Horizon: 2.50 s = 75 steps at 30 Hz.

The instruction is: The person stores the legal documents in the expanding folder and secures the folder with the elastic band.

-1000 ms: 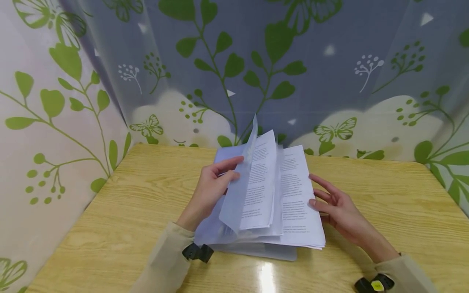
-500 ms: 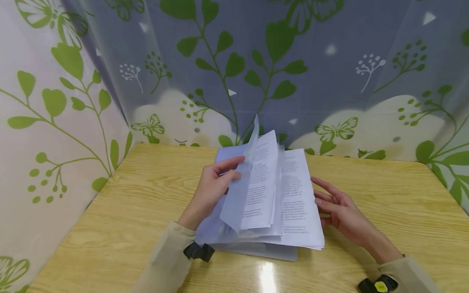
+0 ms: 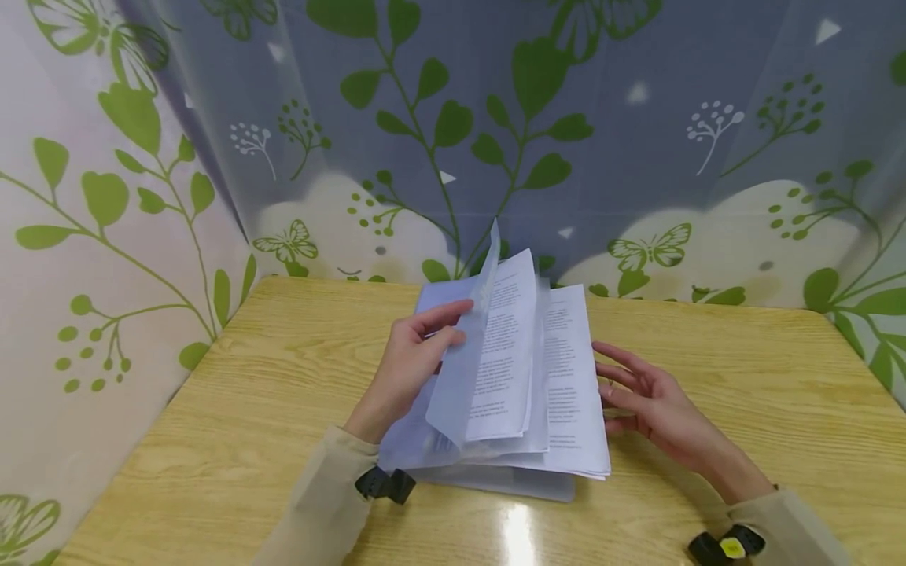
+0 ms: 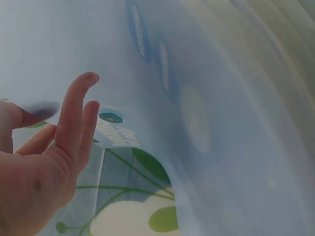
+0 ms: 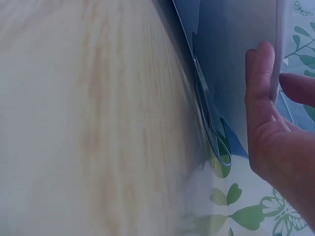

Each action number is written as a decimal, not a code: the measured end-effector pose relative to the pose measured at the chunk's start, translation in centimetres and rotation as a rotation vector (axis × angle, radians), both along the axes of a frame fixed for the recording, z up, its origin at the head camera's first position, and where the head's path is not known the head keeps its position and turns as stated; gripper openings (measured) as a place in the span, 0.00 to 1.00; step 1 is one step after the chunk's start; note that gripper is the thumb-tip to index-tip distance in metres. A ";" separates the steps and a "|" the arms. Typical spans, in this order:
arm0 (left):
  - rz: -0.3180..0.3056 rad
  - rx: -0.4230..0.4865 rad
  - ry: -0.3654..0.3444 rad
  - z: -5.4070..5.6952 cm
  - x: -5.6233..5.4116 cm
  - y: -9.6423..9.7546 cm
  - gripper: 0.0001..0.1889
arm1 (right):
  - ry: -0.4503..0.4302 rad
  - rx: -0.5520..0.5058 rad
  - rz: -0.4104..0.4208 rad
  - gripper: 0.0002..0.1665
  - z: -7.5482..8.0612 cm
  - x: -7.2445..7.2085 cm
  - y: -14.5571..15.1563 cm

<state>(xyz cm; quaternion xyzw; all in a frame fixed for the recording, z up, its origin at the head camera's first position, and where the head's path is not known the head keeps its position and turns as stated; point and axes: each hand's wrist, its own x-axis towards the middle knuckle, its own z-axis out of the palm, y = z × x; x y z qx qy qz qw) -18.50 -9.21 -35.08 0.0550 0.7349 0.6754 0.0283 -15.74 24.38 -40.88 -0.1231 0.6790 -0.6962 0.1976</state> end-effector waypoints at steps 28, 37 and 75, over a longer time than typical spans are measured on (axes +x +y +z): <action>-0.003 -0.001 0.001 0.0 0.0 -0.1 0.21 | -0.047 0.037 -0.034 0.43 0.1 -1.1 -1.8; -0.004 -0.005 -0.001 0.1 0.0 -0.1 0.22 | -0.048 0.037 -0.033 0.43 0.1 -1.2 -2.0; 0.004 -0.002 -0.001 0.1 0.1 -0.1 0.21 | -0.088 0.050 -0.062 0.44 0.2 -1.8 -3.7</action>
